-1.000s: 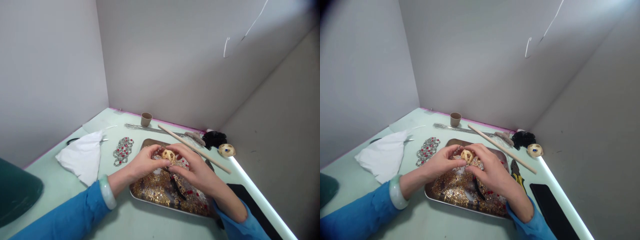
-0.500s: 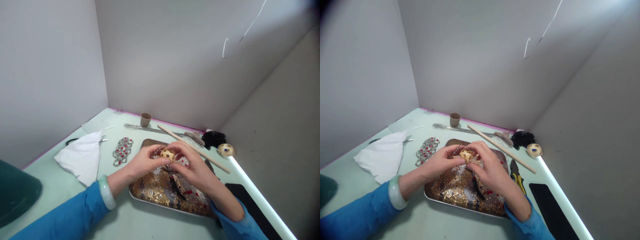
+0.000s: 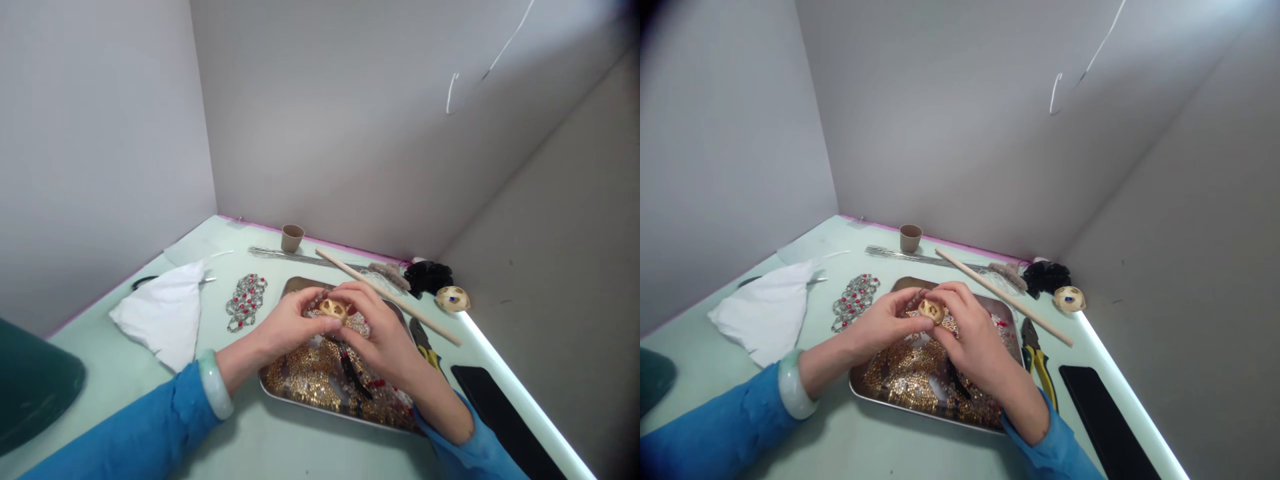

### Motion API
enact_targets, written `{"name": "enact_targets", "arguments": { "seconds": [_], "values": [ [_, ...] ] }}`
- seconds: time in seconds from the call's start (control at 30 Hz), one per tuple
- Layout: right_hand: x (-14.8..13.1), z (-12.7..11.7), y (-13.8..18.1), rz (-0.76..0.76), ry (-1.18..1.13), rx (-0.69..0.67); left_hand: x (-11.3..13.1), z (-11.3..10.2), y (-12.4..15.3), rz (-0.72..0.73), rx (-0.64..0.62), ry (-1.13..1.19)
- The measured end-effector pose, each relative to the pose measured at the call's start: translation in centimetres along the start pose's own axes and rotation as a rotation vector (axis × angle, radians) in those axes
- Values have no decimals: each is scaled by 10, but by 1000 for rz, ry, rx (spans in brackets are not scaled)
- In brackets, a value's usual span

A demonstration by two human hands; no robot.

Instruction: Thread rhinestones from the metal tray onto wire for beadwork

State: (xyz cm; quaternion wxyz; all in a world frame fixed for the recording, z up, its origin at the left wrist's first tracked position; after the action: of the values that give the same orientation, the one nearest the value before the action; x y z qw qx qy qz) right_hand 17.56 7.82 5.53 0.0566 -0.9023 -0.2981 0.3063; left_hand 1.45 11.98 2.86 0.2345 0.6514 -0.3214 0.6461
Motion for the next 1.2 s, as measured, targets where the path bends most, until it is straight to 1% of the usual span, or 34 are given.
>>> {"name": "enact_targets", "arguments": {
  "seconds": [0.2,0.33,0.6,1.0,1.2],
  "values": [
    [2,1,0,19,-14,2,1,0,1,-15,5,24],
    [3,2,0,19,-4,-7,0,-1,2,-39,-18,-2],
    [3,5,-2,12,0,11,3,-3,2,-8,-38,-32],
    [1,6,-1,-12,44,87,0,-3,3,6,-73,72],
    [4,7,-1,34,-20,89,3,-2,2,55,-54,102]
  ]
}}
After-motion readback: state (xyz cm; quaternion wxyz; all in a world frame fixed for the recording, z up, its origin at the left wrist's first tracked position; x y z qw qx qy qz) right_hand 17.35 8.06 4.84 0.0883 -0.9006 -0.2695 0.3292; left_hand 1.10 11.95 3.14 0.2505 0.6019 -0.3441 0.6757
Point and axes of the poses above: each hand's wrist, its own y-axis away from the middle knuckle, its own z-axis out of the palm, x = y × z, the point moved 1 cm from there along -y, towards the middle knuckle, and after that the axes turned 12 degrees about -x, right-handed, at the moved point
